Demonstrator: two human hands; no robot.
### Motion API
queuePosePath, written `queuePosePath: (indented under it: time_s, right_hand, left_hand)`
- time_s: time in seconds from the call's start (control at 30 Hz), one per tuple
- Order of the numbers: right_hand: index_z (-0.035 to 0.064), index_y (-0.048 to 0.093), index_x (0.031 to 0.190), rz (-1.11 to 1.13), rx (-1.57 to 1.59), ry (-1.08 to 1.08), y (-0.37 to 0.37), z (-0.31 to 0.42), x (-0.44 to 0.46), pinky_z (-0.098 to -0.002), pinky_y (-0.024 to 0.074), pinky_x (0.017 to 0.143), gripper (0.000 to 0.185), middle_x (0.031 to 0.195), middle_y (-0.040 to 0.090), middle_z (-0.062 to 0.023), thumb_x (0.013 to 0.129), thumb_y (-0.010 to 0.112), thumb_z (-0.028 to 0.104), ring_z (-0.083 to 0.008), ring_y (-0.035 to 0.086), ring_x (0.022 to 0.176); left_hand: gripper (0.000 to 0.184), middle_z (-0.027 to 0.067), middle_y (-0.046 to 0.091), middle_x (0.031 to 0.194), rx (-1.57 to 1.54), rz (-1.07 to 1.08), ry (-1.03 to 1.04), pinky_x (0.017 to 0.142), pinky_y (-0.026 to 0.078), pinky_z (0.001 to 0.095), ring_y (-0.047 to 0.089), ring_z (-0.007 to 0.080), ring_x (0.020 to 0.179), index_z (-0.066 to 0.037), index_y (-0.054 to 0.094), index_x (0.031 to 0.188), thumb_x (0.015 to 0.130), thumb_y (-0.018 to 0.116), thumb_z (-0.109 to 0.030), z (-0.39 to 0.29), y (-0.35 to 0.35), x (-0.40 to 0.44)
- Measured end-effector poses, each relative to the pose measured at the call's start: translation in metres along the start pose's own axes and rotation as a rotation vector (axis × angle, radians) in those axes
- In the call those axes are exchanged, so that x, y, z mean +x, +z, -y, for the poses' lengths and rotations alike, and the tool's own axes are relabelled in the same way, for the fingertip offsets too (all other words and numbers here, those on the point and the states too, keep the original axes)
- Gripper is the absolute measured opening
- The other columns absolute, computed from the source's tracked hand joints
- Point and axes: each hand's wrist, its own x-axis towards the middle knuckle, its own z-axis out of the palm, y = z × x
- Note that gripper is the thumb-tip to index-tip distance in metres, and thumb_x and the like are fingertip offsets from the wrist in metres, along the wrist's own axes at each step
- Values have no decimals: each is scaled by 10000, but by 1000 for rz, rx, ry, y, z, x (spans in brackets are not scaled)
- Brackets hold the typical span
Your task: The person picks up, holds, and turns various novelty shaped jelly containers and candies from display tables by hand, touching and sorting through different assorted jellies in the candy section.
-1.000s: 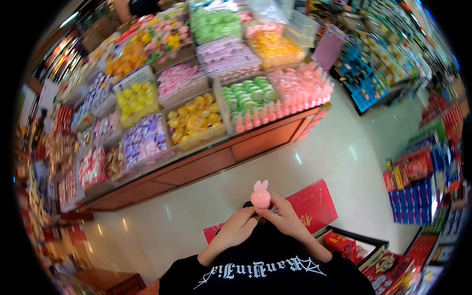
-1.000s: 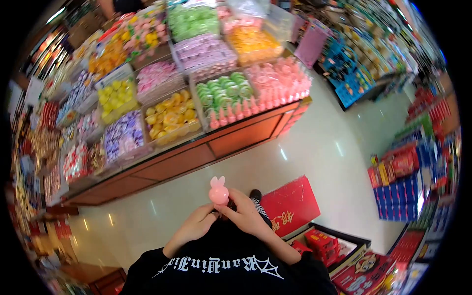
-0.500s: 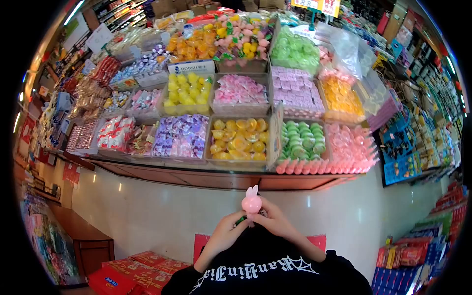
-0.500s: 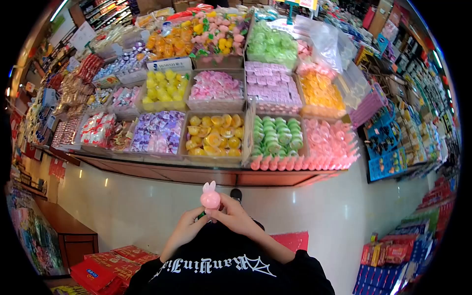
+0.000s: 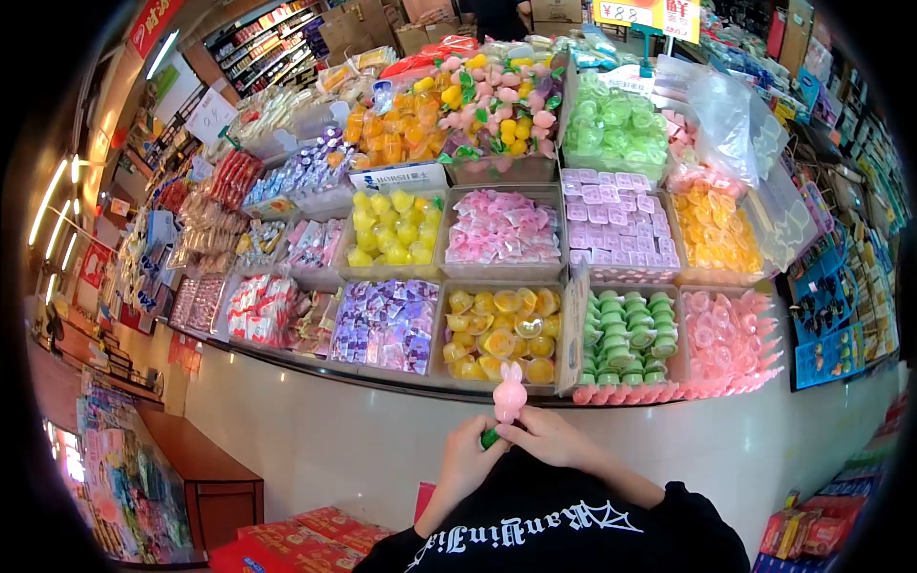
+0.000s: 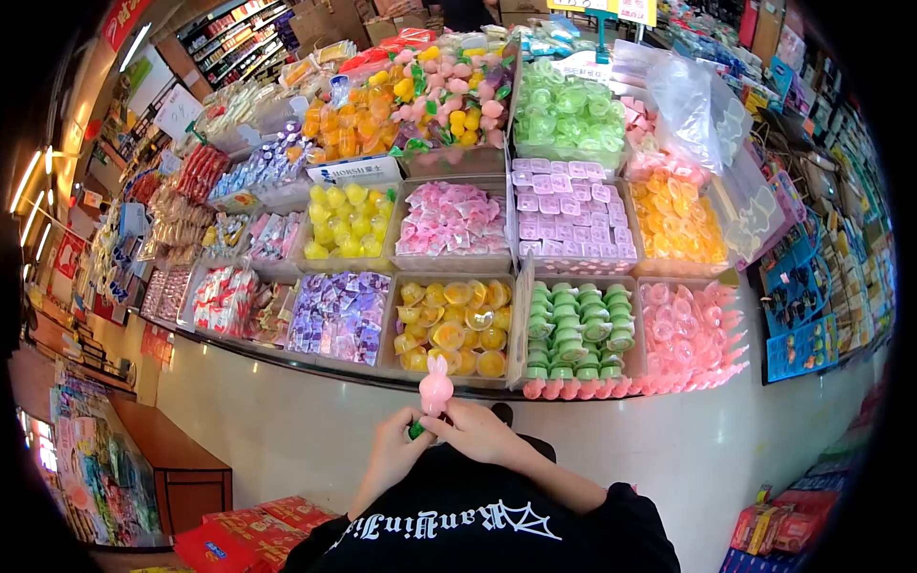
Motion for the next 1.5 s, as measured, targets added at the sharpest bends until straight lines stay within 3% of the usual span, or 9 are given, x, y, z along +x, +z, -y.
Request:
queuePosePath:
  time_s: [0.17,0.63,0.67,0.7,1.03,1.13,1.27,1.43,1.5]
  right_hand:
    - [2,534,951,57,21,14,-11,-17,24,-377,427,747,375,842,582,-162,919,406,353,-313,563,804]
    - [2,553,1044,-138,126,43,-31,-37,116,-317,451,667,321,833,599,-90,906,472,280,-197,572,745]
    - [2,543,1067,-64,188,200,-35,-40,125,-302,450,679,316,858,596,-73,905,479,266,-171,565,774]
    - [-6,533,1069,-112,225,-7,-41,-38,139,-274,446,680,306,878,581,-55,905,487,248,-128,546,783]
    - [20,545,1032,-504,499,-166,-152,49,284,-213,411,580,231,822,553,-6,905,456,191,-63,512,694]
    - [20,541,1038,-582,737,-294,-204,50,346,-224,422,632,240,822,555,-7,893,459,193,-77,518,733]
    - [-14,493,1140,-862,298,-238,-293,49,417,-291,435,770,336,981,588,-105,868,452,180,-185,562,889]
    - [4,504,1157,-971,-134,-86,-381,28,478,-423,419,872,384,1082,564,-253,834,436,201,-387,537,1021]
    - [-3,527,1092,-943,-269,7,-394,4,486,-434,426,855,343,1041,577,-251,840,435,211,-395,547,989]
  left_hand:
    - [161,52,578,686,-59,-5,-81,595,413,258,506,100,640,-10,600,885,779,654,-119,-3,-1,21]
    - [310,138,617,899,-16,266,5,719,440,309,581,230,812,-20,587,1046,796,637,-196,19,-55,132]
    - [305,140,602,914,116,247,184,742,434,334,565,262,850,-24,589,1036,789,635,-197,22,-60,146]
    - [299,142,587,928,250,225,361,764,428,360,549,294,888,-29,590,1026,782,634,-198,22,-66,158]
    - [385,183,505,1047,332,-146,863,812,416,413,505,360,961,1,539,1031,708,661,-170,-58,-113,345]
    - [413,192,506,1034,368,-169,917,799,425,424,509,367,954,-1,516,1042,684,656,-151,-81,-115,415]
    - [365,203,535,963,372,-191,924,733,454,419,553,355,857,9,499,1007,695,631,-126,-108,-101,522]
    - [522,111,565,977,-283,244,299,665,476,281,570,163,821,-21,406,1219,749,618,-103,-118,-65,614]
    - [464,130,581,975,-363,227,313,696,470,309,581,215,839,-18,426,1174,757,596,-126,-96,-37,638]
